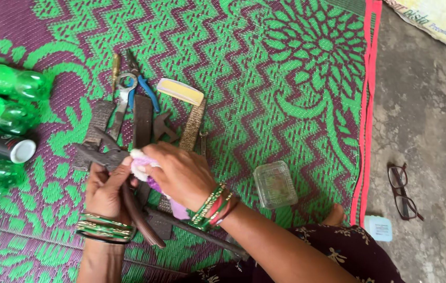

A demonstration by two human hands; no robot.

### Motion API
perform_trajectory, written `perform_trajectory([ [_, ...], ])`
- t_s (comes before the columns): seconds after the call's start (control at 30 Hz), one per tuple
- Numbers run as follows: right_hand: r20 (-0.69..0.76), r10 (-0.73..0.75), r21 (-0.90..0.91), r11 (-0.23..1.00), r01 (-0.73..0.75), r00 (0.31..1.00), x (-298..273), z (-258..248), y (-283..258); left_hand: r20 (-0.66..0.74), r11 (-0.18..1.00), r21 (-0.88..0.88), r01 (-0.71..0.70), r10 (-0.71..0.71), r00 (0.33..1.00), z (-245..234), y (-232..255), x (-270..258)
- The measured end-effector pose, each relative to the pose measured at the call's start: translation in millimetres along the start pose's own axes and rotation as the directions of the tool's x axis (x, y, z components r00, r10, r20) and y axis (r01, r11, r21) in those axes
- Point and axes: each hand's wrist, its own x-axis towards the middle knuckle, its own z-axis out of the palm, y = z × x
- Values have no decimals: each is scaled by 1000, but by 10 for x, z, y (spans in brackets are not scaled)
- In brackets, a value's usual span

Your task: The person sits on a mat and wipes various metal tools with a cloth. They handle pliers, a screwdriver, and a metal file one by one, rubbing each with the cloth before placing them back on the mat. The person also wipes a small plastic container.

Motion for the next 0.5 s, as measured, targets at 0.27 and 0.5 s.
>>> perform_trajectory([
  [0.27,2,207,235,951,-202,978,56,99,253,86,994,83,-72,65,994,232,161,-135],
  [0.5,16,162,201,966,-162,987,-8,34,223,24,994,107,-12,9,1000,293,215,-159],
])
